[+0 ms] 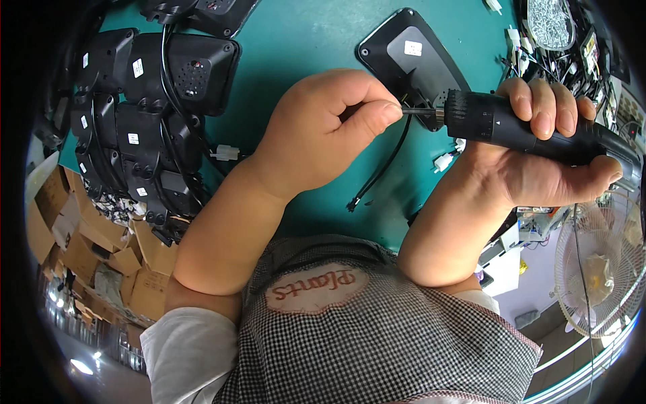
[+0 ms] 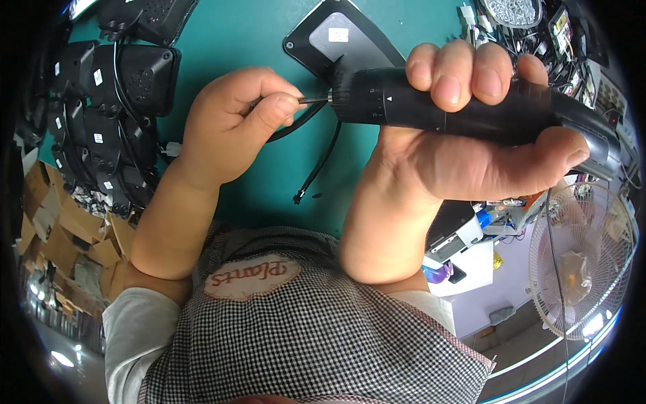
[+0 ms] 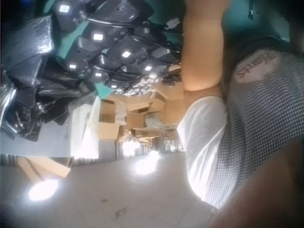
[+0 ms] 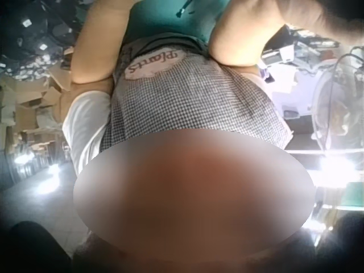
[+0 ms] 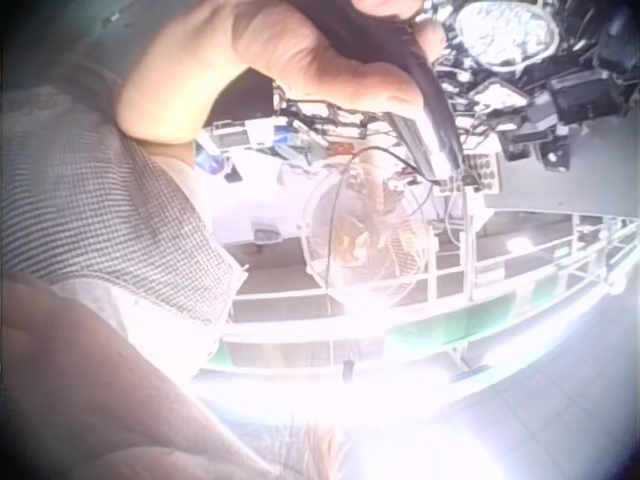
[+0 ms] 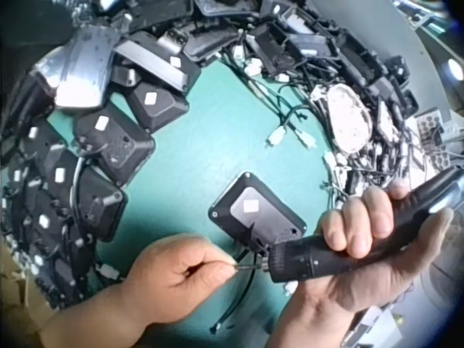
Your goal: The person uses a handheld electric screwdriver to fasten screws into small black plastic electronic housings on a green workbench. They handle multiple units one at a time, positioning each housing, driving screws, and moving the finished units aside.
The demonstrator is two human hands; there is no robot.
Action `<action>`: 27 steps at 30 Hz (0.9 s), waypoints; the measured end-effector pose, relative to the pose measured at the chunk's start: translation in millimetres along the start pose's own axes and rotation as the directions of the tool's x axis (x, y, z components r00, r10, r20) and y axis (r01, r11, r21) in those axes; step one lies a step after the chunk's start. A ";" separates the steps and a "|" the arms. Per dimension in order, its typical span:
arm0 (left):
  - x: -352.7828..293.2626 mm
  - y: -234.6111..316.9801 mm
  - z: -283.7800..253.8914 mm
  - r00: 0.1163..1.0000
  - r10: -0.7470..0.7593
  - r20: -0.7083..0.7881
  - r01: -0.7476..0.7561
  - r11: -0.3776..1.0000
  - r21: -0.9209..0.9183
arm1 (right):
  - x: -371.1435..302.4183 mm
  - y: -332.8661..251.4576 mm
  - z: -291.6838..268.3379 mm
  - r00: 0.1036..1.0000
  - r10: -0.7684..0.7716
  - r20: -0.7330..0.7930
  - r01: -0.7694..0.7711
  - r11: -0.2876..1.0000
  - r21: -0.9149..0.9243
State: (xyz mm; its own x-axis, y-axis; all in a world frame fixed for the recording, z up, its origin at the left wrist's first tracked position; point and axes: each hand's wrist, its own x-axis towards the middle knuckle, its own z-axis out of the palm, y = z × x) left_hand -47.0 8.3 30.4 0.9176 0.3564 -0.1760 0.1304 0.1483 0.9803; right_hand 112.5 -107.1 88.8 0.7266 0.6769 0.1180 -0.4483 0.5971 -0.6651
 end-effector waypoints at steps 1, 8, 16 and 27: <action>0.4 -0.9 -1.5 0.999 0.033 -0.010 -0.033 0.999 0.043 | 0.5 1.7 0.8 1.000 -0.009 0.008 0.009 1.000 -0.021; -5.6 -16.4 2.0 0.958 -0.002 -0.286 0.102 0.937 0.335 | -7.6 29.6 12.8 0.956 -0.273 0.103 0.292 0.873 -0.392; -2.8 -23.3 16.1 0.971 0.215 -0.108 -0.089 0.738 0.669 | -4.1 61.2 3.6 0.924 -0.328 0.196 0.382 0.773 -0.507; 8.7 -45.2 16.2 0.947 0.318 -0.046 -0.214 0.731 0.649 | -6.4 83.7 11.4 0.885 -0.274 0.375 0.458 0.649 -0.607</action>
State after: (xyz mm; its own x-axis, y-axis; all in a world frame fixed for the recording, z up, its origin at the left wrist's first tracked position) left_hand -38.8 -10.2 -14.0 0.8932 0.4270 0.1408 0.1426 -0.5661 0.8119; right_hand 64.4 -56.6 40.8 0.5708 0.5971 0.5636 0.3579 0.4368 -0.8253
